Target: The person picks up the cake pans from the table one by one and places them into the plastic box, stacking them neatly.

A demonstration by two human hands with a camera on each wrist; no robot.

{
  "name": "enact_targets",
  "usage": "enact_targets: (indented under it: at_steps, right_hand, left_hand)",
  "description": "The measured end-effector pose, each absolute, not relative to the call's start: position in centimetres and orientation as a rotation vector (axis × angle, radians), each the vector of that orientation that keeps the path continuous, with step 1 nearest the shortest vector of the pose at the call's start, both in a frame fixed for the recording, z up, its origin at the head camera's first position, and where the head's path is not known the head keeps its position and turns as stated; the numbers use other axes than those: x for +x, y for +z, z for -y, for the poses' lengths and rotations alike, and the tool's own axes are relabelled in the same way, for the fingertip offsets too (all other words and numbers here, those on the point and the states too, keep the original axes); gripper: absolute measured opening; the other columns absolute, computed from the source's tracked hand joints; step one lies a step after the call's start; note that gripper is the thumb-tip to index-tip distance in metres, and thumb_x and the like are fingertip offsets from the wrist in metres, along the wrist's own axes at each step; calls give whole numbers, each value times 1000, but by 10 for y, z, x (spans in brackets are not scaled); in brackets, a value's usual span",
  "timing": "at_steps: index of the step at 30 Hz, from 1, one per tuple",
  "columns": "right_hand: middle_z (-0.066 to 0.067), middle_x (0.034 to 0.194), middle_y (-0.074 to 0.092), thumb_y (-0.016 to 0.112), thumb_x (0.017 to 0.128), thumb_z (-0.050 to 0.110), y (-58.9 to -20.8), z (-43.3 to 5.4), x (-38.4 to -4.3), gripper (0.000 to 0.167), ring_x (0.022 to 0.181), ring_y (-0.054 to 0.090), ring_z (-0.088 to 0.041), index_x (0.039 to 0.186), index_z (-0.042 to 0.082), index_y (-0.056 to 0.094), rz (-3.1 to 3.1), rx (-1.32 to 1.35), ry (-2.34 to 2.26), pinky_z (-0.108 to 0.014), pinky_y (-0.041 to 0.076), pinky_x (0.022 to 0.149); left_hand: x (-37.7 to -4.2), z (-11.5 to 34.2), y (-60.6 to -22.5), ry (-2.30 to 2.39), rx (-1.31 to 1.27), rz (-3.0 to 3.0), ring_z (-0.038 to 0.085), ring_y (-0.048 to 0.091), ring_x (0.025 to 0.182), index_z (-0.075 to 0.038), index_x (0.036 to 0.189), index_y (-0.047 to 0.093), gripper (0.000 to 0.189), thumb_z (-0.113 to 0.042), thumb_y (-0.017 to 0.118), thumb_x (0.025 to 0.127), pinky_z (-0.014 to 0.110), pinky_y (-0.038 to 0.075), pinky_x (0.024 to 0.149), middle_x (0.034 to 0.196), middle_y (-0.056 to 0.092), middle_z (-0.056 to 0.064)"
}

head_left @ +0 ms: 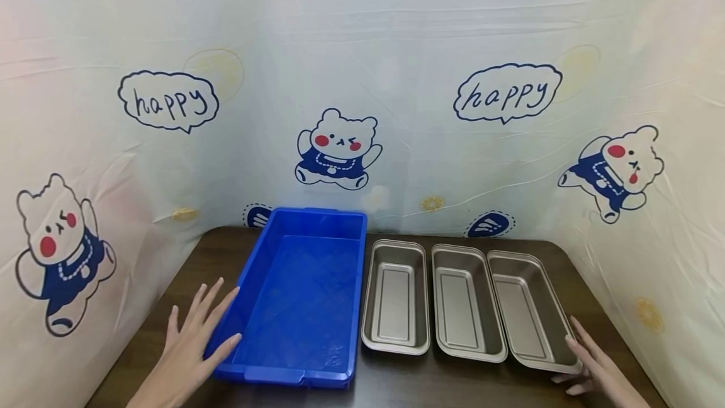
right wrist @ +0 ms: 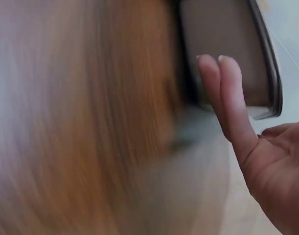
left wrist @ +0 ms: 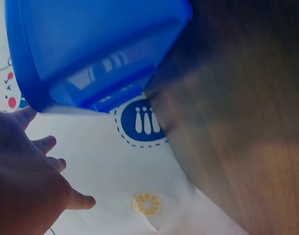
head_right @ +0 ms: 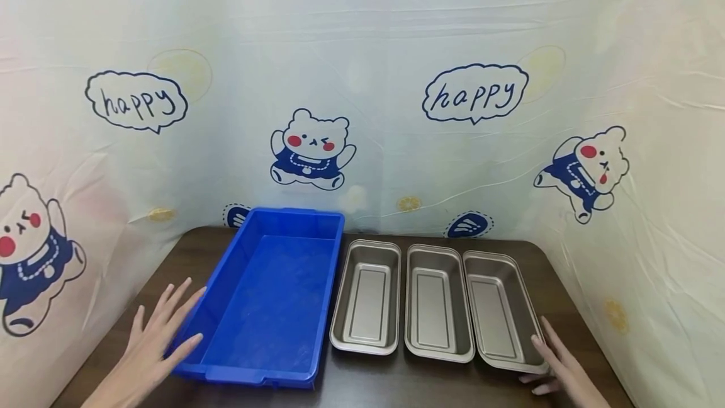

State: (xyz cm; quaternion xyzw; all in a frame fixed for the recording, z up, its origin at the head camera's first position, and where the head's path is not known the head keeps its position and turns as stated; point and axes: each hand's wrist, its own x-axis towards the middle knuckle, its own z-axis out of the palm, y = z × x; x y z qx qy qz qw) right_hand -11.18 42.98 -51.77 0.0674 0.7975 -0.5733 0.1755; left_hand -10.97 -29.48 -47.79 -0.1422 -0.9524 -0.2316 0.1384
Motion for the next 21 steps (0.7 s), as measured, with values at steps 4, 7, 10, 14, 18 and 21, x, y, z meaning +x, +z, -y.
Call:
enact_targets:
  at_steps: [4, 7, 10, 14, 18, 21]
  right_hand:
    - [-30, 124, 62, 37, 117, 25, -531, -434, -112, 77, 96, 78, -28, 161, 17, -25, -2093, 77, -1830, -44, 63, 83]
    - [2, 125, 65, 34, 115, 8, -542, -440, -113, 67, 104, 76, -25, 164, 48, 14, -1841, -174, -2079, -42, 62, 88]
    - [6, 133, 66, 25, 113, -5, -549, -445, -115, 72, 118, 71, -22, 146, 51, 55, -1460, -462, -2278, -43, 59, 94]
    - [12, 150, 58, 15, 110, -11, -552, -448, -118, 74, 134, 60, -19, 156, 33, 54, -1122, -651, -2330, -44, 53, 104]
    - [11, 154, 55, 15, 109, -14, -551, -449, -118, 74, 138, 57, -19, 158, 29, 50, -1073, -697, -2320, -44, 50, 108]
    - [9, 155, 54, 14, 108, -16, -550, -450, -118, 76, 140, 54, -18, 159, 26, 49, -1041, -717, -2313, -45, 48, 110]
  left_hand:
    - [-102, 290, -483, -644, -436, 2761, 43, -1, 162, -28, 169, 29, 83, -38, 73, 98, 76, -21, 112, 175, 16, 16]
    - [-98, 288, -486, -634, -449, 2778, 44, 2, 161, -31, 169, 26, 89, -41, 75, 96, 76, -21, 112, 176, 16, 13]
    - [-96, 287, -488, -639, -448, 2807, 46, 5, 160, -30, 169, 26, 93, -45, 78, 93, 75, -21, 112, 175, 18, 12]
    - [-93, 286, -489, -635, -428, 2857, 47, 7, 159, -27, 169, 25, 99, -53, 78, 90, 76, -19, 113, 174, 20, 13]
    - [-90, 286, -492, -623, -398, 2898, 48, 9, 158, -24, 169, 25, 104, -60, 78, 87, 79, -14, 114, 174, 20, 12]
    - [-88, 287, -494, -598, -379, 2913, 49, 10, 158, -21, 168, 25, 108, -63, 79, 85, 78, -15, 114, 174, 20, 13]
